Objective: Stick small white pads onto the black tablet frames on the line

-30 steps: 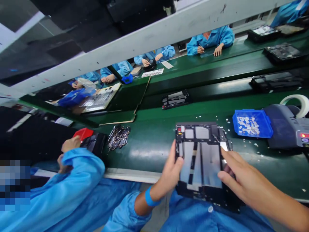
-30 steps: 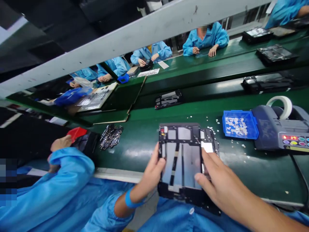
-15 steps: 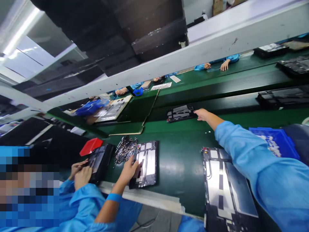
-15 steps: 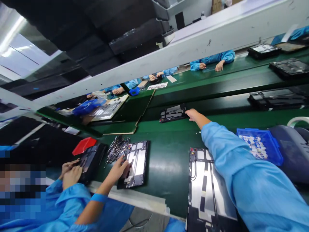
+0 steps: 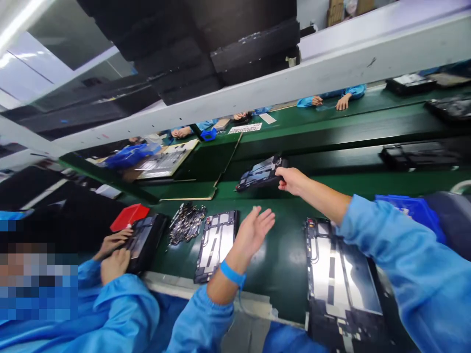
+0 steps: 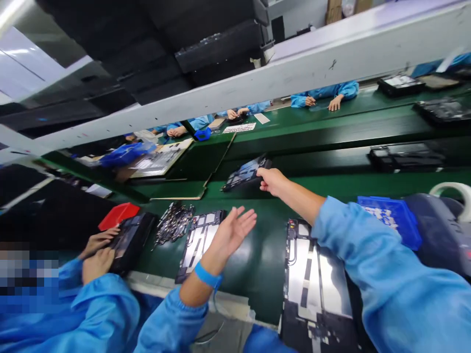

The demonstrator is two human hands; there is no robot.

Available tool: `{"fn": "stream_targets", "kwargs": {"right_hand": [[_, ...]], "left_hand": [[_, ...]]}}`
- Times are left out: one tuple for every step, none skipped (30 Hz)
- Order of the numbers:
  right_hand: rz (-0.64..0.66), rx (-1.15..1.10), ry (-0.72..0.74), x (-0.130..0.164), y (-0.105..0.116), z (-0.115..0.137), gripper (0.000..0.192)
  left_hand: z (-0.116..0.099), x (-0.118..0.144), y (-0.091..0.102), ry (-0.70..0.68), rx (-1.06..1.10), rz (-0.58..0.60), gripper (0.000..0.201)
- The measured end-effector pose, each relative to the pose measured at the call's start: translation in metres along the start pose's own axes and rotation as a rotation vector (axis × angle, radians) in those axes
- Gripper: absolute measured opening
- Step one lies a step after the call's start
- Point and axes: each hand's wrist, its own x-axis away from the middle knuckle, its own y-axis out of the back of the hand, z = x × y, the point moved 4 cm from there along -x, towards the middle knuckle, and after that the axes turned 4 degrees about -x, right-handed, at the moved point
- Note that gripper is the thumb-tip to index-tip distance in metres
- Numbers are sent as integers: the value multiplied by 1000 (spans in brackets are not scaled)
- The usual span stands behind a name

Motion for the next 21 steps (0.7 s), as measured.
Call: {"fn": "stream_targets", "kwargs": {"right_hand": [[1,-5,25,25,8,-5,23],[7,-7,50,52,19,-12,16],[22,-6,80,82,33,-22,11],[40,1,103,114,48,-34,11],[72,11,141,146,66,-47,17],[148,40,234,178,84,-59,28],[216,71,285,207,104,-74,42],[209,84,300,233,127,-89,51],[161,71,288,255,152,-105,59],[104,25,281,272,175,-121,70],[66,-27,279,286,194,-135,80],[53,-56,265,296,208,-150,88],[65,-47,244,303,216,-164,93],[71,-7,219,309,221,-176,94],[62,63,196,313,224,-188,95],[36,154,179,317,226,-197,93],[-4,250,173,319,228,-204,89],[-42,344,176,321,230,-208,81],[-73,427,187,322,233,-211,73],[-100,494,202,321,236,-211,65],[-125,539,217,318,240,-211,61]], "left_hand": [[-1,-8,-19,37,80,21,38],[-4,-13,-37,27,139,45,38],[-7,-14,-52,-19,182,69,38],[-10,-11,-64,-85,209,95,38],[-11,-4,-72,-149,214,124,38],[-10,6,-77,-194,194,157,40],[-7,18,-81,-206,145,202,42],[-2,30,-83,-189,71,260,43],[4,43,-84,-158,-19,333,45],[11,54,-85,-132,-116,408,45],[18,63,-87,-119,-217,488,45],[24,70,-89,-124,-319,565,45],[30,74,-92,-147,-417,629,46],[36,75,-94,-182,-517,678,47],[41,75,-95,-223,-624,707,47],[45,72,-95,-265,-744,712,47],[49,69,-92,-302,-874,692,46],[52,66,-89,-338,-1006,657,43],[55,64,-84,-371,-1127,619,42],[57,64,-80,-405,-1217,591,42],[59,65,-77,-441,-1259,582,46]]}}
